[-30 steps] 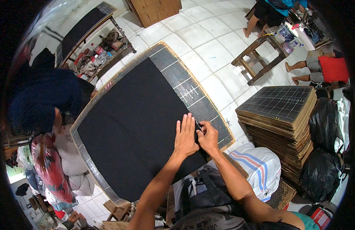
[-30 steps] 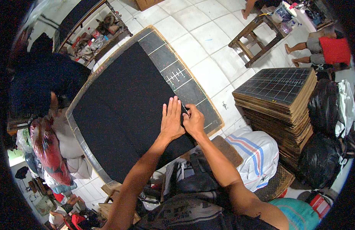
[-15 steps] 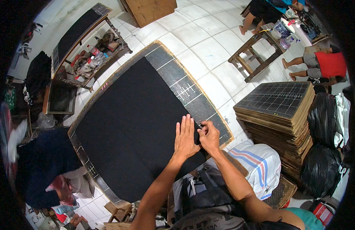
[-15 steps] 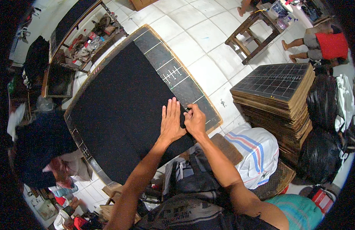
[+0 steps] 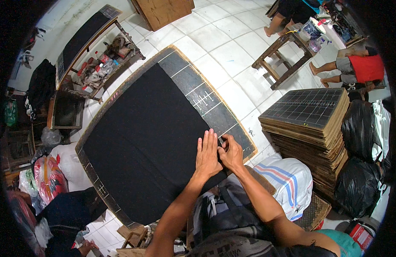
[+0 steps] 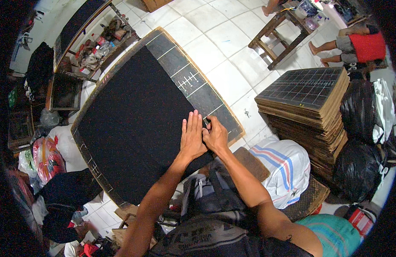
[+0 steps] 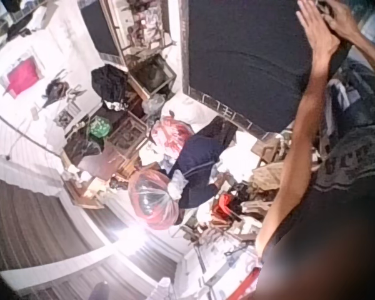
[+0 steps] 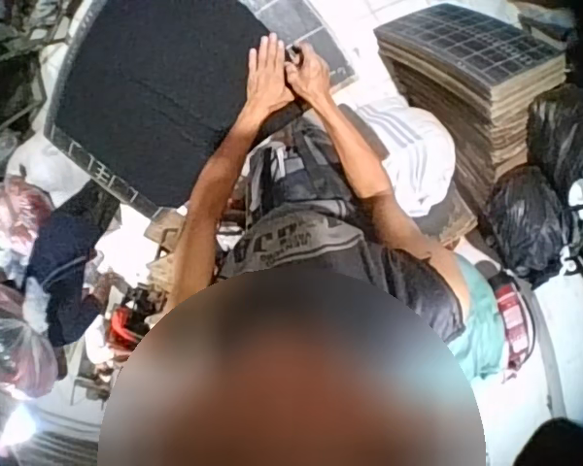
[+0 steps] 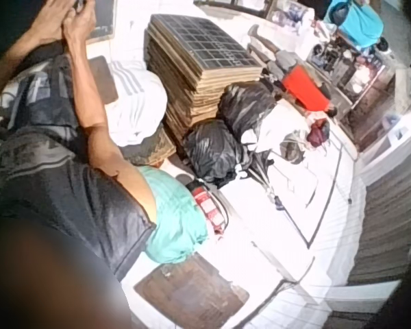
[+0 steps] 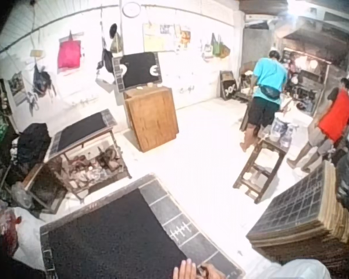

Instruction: The person prepares a black fabric on a table, aligns it, and secures it with a stapler. Another worker performs screen printing on a nearby table. The camera wearer then staples the fabric edges to the table frame.

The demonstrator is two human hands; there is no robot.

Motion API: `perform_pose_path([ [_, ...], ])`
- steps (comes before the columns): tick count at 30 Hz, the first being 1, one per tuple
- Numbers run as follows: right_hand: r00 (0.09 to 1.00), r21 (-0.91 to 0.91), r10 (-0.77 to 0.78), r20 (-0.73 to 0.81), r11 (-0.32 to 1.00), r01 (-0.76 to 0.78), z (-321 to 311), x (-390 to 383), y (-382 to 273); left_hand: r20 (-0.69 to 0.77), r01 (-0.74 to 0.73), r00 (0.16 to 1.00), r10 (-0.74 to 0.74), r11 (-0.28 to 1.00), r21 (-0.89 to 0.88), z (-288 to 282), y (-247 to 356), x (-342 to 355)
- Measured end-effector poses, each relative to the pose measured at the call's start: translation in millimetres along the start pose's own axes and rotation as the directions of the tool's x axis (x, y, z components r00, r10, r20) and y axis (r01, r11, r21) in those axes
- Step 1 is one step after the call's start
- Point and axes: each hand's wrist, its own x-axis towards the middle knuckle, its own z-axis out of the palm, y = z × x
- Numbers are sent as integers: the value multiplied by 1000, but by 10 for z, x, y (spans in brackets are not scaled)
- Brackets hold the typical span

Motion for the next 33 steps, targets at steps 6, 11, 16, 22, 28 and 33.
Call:
perform_pose_path([
  [6,997,36,19,68,999,-22,-58,-48,24,21,5,1000,-6,1000,21,-5,-4,13],
  [11,994,72,50,99,996,-57,-102,-79,56,108,13,994,-20,998,63,-31,0,-11],
  [16,998,57,60,5,997,-60,-39,-128,56,37,21,999,-20,1000,-6,5,62,-47],
  [22,999,120,52,2,991,-52,-52,-172,90,48,36,998,-36,999,8,26,120,-95],
  [28,995,96,-5,-101,995,14,-31,-217,95,41,39,998,-39,999,0,79,195,-167],
  [33,999,-8,-28,-40,1000,28,-83,-247,82,20,31,999,-31,999,8,105,211,-183],
])
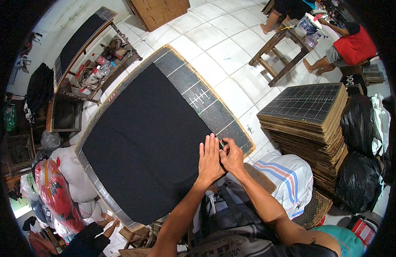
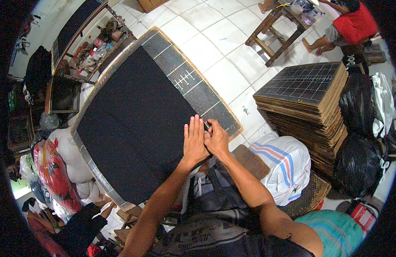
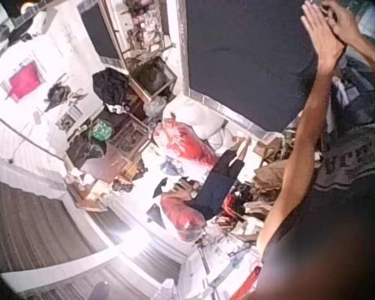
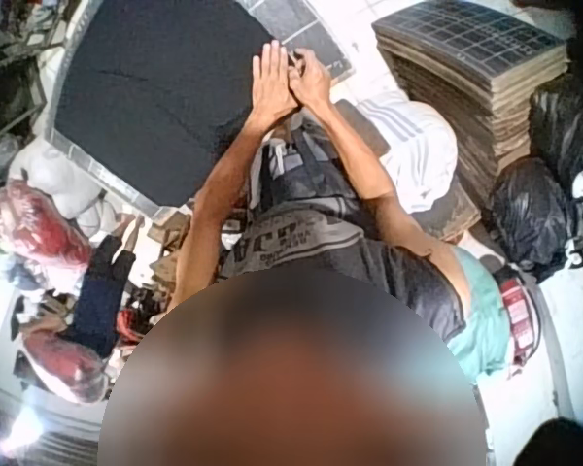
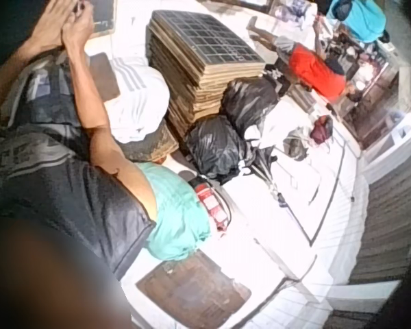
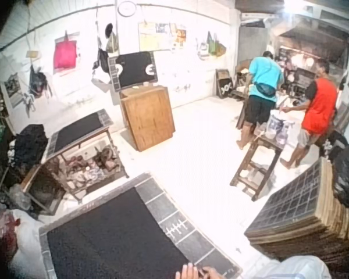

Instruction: The person prepares a black fabric on a table, aligns it, and secures it with a stapler. Another worker performs screen printing on a nearby table. The camera wearer then staples the fabric edges to the table frame.

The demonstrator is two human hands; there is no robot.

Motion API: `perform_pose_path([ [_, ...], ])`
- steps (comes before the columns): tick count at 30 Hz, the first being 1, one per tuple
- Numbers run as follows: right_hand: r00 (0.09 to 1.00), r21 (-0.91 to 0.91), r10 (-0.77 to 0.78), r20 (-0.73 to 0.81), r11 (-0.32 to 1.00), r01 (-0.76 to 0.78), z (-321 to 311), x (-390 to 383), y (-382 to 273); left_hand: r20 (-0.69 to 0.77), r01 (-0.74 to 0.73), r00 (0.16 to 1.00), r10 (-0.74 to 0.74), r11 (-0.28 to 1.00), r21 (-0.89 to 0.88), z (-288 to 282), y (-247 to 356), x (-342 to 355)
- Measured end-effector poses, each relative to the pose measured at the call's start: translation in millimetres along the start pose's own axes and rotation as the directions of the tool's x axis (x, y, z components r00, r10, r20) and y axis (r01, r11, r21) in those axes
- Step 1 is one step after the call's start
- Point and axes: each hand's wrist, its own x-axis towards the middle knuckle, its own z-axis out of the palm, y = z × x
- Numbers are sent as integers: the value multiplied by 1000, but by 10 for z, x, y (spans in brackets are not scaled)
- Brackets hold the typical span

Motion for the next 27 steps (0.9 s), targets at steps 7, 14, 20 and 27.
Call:
perform_pose_path([
  [7,998,69,-8,-59,998,12,-27,-9,55,33,17,999,-17,1000,10,108,14,-22],
  [14,1000,48,-3,-17,999,4,-48,-81,76,57,25,998,-29,998,65,149,29,-22],
  [20,997,85,34,-72,996,-28,-73,-36,152,75,37,996,-41,998,59,174,146,-102],
  [27,999,48,42,-27,998,-40,-120,-39,221,86,43,995,-52,994,101,234,250,-197],
])
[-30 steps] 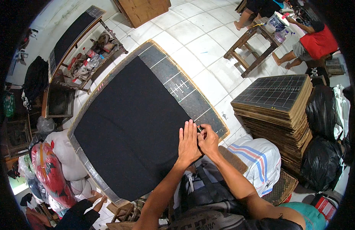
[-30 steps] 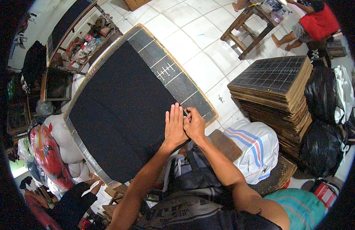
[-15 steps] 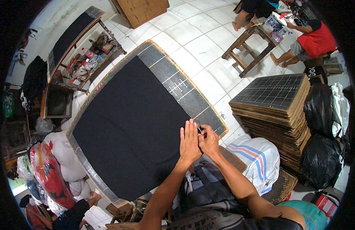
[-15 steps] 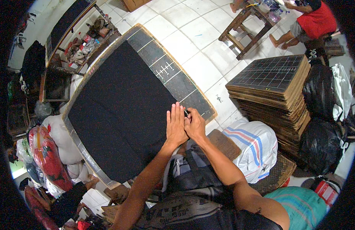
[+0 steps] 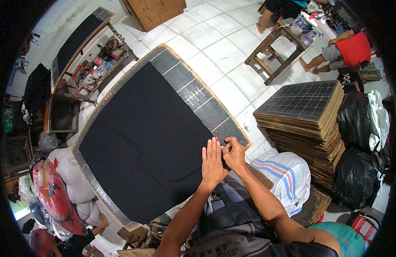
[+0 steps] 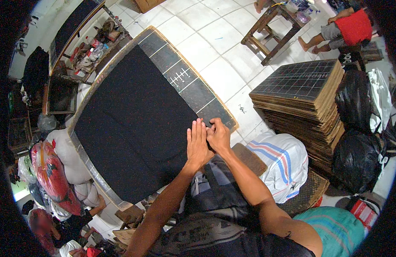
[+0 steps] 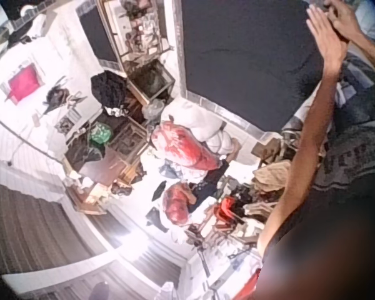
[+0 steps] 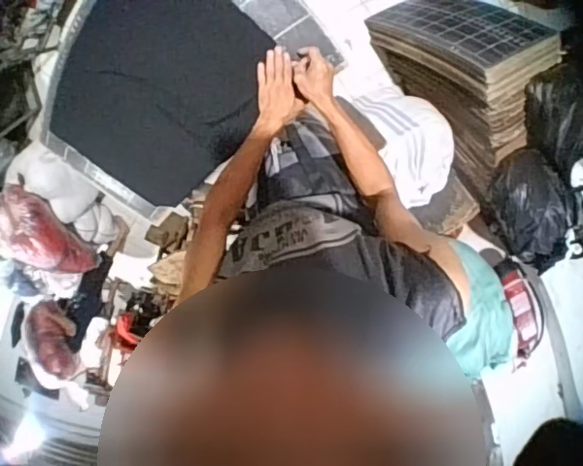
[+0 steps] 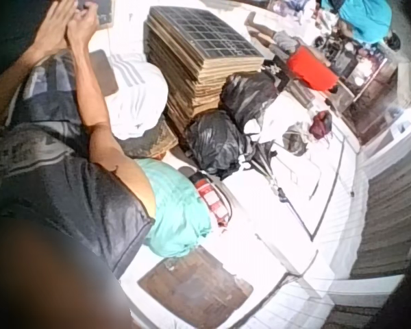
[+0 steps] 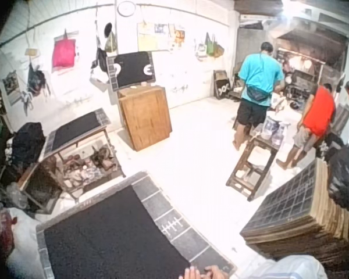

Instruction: The person prepares a black fabric on a table, aligns it, and secures it with a stapler. Another worker performs screen printing on a nearby table. The camera wearer then staples the fabric edges to the table frame.

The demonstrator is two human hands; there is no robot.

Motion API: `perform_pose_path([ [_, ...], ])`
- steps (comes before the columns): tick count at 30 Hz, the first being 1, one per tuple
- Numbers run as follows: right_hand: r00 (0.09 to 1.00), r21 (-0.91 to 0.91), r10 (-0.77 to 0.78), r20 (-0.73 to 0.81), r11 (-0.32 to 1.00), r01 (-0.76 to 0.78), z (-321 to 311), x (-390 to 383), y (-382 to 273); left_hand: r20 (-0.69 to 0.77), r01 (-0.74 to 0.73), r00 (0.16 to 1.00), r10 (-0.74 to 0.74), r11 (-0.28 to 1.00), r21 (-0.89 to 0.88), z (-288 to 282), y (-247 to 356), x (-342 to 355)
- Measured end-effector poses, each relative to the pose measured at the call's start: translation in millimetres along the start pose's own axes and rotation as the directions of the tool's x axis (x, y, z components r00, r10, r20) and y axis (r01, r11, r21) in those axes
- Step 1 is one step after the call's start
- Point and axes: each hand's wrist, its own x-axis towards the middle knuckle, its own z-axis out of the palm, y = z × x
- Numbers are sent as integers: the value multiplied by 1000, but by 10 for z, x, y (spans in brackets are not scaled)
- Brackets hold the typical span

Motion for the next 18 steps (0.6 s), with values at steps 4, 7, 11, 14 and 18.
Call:
perform_pose_path([
  [4,999,14,47,7,999,-47,-175,38,21,58,19,998,-16,998,-61,-11,53,-153],
  [7,985,78,147,-86,987,-141,-371,117,119,15,11,1000,-11,999,-44,9,66,-220],
  [11,983,35,17,-181,999,-11,-538,209,212,12,11,1000,-11,1000,-14,56,57,-256],
  [14,924,-119,-299,-237,953,278,-327,302,-24,61,-4,998,2,999,37,98,79,-302],
  [18,803,-206,-533,266,783,587,522,465,-679,268,-62,962,55,998,19,147,238,-443],
])
